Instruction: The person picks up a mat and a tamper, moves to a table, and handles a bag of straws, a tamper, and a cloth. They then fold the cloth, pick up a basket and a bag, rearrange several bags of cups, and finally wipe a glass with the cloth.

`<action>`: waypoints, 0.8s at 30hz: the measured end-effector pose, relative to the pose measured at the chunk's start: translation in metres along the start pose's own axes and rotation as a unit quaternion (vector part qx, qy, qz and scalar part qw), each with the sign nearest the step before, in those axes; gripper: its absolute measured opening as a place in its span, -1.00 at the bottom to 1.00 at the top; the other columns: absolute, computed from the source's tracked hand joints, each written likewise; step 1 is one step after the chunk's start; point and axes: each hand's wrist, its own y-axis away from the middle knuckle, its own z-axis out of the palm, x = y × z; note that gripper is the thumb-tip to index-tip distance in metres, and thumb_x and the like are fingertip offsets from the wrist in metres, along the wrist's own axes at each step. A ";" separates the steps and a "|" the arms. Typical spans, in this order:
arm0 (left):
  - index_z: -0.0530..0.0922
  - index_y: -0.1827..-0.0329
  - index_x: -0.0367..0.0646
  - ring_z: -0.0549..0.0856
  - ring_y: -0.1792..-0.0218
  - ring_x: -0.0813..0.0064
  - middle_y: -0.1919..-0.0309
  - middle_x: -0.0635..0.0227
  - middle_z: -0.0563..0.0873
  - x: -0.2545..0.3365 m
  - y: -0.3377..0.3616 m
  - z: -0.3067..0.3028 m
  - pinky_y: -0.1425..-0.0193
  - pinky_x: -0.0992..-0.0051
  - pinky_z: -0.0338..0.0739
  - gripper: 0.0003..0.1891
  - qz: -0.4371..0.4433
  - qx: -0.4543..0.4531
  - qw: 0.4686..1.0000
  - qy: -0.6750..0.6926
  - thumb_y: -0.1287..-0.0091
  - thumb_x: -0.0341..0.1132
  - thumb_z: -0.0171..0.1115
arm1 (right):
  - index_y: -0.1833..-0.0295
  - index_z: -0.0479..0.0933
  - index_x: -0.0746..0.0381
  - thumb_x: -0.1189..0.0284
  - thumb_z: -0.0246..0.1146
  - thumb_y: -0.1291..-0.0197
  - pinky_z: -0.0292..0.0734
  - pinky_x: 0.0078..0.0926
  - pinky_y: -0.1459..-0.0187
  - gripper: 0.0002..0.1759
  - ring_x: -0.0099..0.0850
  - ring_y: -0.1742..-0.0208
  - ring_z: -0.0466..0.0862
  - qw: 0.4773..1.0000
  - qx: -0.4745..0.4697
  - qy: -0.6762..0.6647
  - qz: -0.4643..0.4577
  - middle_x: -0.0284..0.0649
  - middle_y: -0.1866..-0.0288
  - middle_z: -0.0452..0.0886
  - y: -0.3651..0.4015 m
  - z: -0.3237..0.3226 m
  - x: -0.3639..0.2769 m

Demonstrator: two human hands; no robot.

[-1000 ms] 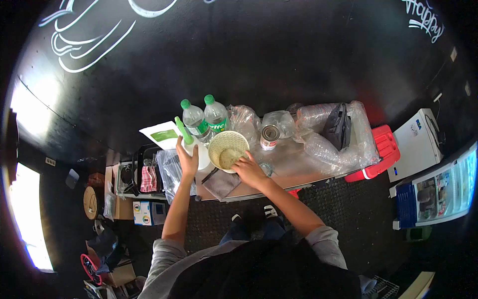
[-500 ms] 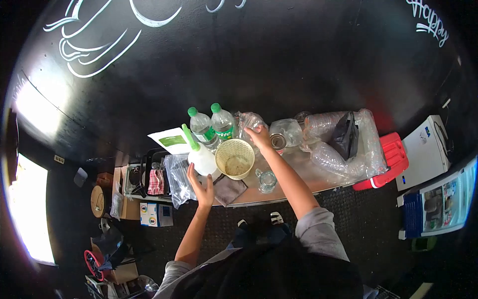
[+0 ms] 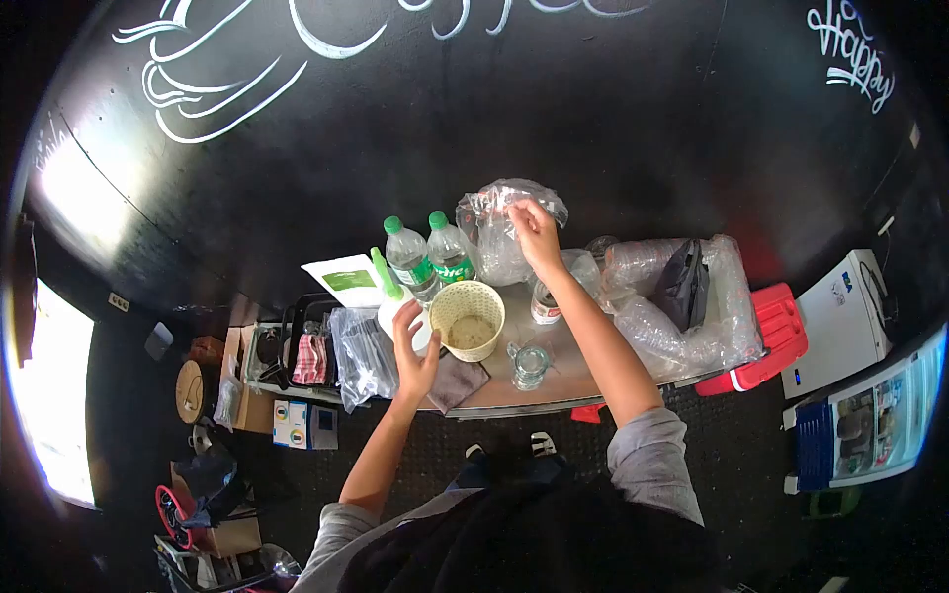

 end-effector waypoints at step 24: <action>0.25 -0.21 -0.30 0.49 -0.09 0.34 -0.05 0.14 0.49 0.098 -0.023 -0.115 -0.19 0.38 0.37 -0.08 -0.042 -0.092 0.991 0.084 0.30 -0.25 0.51 | -0.18 0.41 0.20 0.02 0.15 -0.17 0.13 -0.20 -0.31 -0.41 -0.24 -0.31 0.31 0.802 -0.466 0.290 -0.235 -0.08 -0.26 0.37 0.076 0.128 -0.153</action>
